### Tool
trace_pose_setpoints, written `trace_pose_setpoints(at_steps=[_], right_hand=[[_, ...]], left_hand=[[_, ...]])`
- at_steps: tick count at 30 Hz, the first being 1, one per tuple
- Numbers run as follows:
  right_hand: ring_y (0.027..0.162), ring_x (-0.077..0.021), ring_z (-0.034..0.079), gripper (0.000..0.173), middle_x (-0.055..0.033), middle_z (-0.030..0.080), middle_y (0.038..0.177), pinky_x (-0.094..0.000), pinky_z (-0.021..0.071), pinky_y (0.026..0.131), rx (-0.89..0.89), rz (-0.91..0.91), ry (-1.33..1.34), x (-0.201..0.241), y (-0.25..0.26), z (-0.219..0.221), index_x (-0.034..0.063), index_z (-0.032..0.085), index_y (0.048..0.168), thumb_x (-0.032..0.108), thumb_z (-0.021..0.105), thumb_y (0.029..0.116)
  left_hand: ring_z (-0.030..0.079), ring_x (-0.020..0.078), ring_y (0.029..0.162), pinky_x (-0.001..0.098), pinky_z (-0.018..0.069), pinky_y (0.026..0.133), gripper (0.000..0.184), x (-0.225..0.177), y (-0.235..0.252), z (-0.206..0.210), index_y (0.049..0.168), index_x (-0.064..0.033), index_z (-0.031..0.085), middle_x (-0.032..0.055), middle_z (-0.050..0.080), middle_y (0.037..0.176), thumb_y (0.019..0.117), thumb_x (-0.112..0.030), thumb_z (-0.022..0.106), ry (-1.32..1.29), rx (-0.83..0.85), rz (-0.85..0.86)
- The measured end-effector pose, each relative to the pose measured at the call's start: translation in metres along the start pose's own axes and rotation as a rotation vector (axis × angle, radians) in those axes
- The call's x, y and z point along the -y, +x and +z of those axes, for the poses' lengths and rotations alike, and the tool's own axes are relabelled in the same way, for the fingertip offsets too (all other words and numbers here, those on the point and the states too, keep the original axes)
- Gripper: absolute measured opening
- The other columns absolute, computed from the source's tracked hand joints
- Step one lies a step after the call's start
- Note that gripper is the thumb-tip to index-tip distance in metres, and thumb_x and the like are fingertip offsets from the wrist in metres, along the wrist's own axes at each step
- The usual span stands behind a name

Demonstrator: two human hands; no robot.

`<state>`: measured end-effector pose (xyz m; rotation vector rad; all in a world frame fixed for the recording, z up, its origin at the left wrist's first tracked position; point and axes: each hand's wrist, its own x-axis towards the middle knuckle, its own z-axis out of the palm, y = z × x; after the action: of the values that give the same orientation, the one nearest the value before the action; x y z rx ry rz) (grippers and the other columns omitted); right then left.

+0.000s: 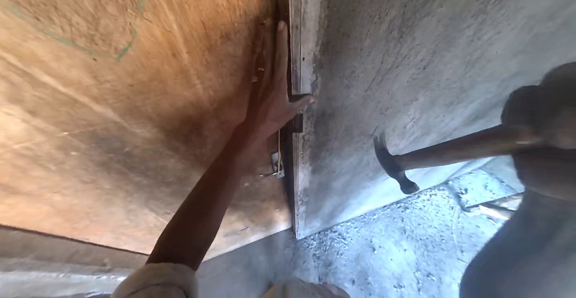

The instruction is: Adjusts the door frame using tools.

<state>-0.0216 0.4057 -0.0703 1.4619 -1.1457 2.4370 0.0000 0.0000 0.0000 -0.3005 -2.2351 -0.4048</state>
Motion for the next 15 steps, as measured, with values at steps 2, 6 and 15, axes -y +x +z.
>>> trace_pose_setpoints(at_steps=[2, 6, 15], right_hand=[[0.048, -0.0086, 0.049, 0.043, 0.0000, 0.049, 0.063, -0.0204, 0.0449, 0.045, -0.196, -0.094, 0.029, 0.006, 0.035, 0.109, 0.0080, 0.055, 0.088, 0.040, 0.034, 0.1069], [0.047, -0.0126, 0.049, 0.051, -0.0003, 0.047, 0.061, -0.0257, 0.0468, 0.044, -0.175, -0.252, 0.050, -0.013, 0.050, 0.155, 0.0102, 0.053, 0.086, 0.051, 0.028, 0.1040], [0.045, -0.0152, 0.049, 0.047, -0.0007, 0.049, 0.059, -0.0321, 0.0487, 0.044, -0.314, -0.268, 0.000, -0.073, 0.030, 0.182, 0.0137, 0.054, 0.077, 0.053, 0.041, 0.0980]], left_hand=[[0.006, 0.0261, 0.160, 0.0438, 0.0234, 0.128, 0.130, 0.003, -0.021, 0.007, 0.166, -0.0108, -0.001, 0.0145, -0.005, 0.173, 0.0779, -0.052, 0.085, -0.062, -0.036, -0.082], [0.048, 0.0298, 0.140, 0.0452, 0.0469, 0.110, 0.076, -0.007, -0.085, 0.027, 0.154, -0.0026, 0.037, 0.0206, 0.038, 0.159, 0.0932, -0.030, 0.074, -0.197, -0.289, -0.151], [0.072, 0.0125, 0.073, 0.0285, 0.0621, 0.067, 0.022, -0.032, -0.144, 0.060, 0.116, 0.0003, 0.068, 0.0076, 0.073, 0.094, 0.1059, -0.013, 0.054, -0.874, 0.192, -0.719]])
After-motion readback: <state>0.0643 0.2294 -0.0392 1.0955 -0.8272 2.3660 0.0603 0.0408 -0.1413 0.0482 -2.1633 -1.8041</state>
